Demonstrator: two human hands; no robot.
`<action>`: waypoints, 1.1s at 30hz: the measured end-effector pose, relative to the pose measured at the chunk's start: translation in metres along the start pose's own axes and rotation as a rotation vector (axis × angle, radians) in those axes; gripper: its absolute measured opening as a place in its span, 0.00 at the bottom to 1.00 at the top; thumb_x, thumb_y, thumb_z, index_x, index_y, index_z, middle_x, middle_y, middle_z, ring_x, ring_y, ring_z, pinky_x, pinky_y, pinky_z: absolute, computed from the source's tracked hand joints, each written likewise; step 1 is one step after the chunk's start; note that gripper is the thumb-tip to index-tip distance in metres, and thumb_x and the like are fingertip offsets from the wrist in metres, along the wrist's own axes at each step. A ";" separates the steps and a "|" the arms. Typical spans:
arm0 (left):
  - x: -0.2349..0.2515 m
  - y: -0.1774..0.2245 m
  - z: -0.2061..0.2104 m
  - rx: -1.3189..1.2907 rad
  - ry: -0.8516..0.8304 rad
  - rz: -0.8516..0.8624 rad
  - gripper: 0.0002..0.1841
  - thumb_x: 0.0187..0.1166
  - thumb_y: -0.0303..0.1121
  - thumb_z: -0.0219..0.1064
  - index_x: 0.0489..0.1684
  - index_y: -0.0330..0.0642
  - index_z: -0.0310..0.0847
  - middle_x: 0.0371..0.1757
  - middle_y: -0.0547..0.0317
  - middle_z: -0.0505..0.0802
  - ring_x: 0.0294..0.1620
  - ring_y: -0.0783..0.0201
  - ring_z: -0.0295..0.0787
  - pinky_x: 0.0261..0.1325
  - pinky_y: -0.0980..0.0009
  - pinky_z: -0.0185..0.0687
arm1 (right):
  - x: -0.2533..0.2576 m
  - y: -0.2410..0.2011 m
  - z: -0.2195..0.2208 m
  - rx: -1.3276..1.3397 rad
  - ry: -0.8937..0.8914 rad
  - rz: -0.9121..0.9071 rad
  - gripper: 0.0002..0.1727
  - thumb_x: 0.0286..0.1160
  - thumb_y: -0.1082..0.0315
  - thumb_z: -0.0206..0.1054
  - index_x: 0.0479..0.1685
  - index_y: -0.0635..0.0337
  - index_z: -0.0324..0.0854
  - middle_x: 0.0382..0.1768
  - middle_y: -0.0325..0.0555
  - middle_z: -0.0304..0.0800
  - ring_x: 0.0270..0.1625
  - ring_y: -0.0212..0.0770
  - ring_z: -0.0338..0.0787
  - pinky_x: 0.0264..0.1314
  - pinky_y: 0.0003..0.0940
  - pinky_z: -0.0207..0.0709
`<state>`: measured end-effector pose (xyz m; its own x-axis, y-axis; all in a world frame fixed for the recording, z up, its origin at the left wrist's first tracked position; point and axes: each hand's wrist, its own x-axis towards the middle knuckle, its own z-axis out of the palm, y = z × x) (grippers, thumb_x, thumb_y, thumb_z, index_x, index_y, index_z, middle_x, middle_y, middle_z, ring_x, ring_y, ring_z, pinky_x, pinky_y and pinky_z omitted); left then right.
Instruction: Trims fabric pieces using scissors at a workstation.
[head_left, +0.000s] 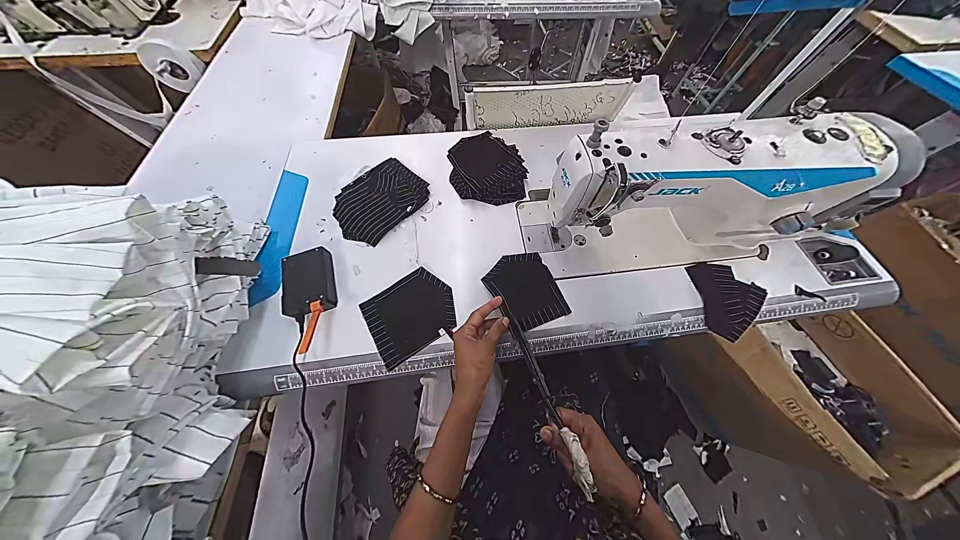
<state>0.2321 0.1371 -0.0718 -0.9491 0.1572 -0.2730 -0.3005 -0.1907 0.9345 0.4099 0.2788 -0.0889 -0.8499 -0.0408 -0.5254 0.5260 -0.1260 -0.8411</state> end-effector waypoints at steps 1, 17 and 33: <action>0.000 -0.001 0.000 0.004 -0.004 0.004 0.19 0.75 0.15 0.67 0.66 0.27 0.83 0.57 0.49 0.94 0.40 0.70 0.92 0.50 0.73 0.88 | 0.000 0.000 0.000 0.004 0.004 0.006 0.17 0.75 0.50 0.73 0.27 0.47 0.75 0.13 0.24 0.73 0.14 0.20 0.72 0.18 0.17 0.67; 0.013 0.003 -0.016 0.156 -0.327 0.046 0.43 0.69 0.15 0.67 0.91 0.32 0.53 0.85 0.48 0.74 0.32 0.81 0.85 0.38 0.81 0.81 | 0.006 -0.011 -0.005 -0.093 0.017 0.018 0.20 0.74 0.45 0.73 0.27 0.48 0.76 0.14 0.24 0.74 0.15 0.20 0.74 0.20 0.18 0.69; 0.019 0.008 -0.025 0.256 -0.481 -0.030 0.56 0.67 0.16 0.69 0.95 0.39 0.27 0.62 0.51 0.86 0.26 0.77 0.84 0.33 0.80 0.82 | 0.012 -0.024 0.004 0.095 -0.009 0.056 0.16 0.78 0.51 0.70 0.29 0.49 0.75 0.14 0.26 0.74 0.14 0.21 0.74 0.18 0.16 0.67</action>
<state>0.2092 0.1143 -0.0756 -0.7717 0.5963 -0.2211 -0.2367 0.0535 0.9701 0.3873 0.2769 -0.0746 -0.8195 -0.0594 -0.5700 0.5679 -0.2169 -0.7940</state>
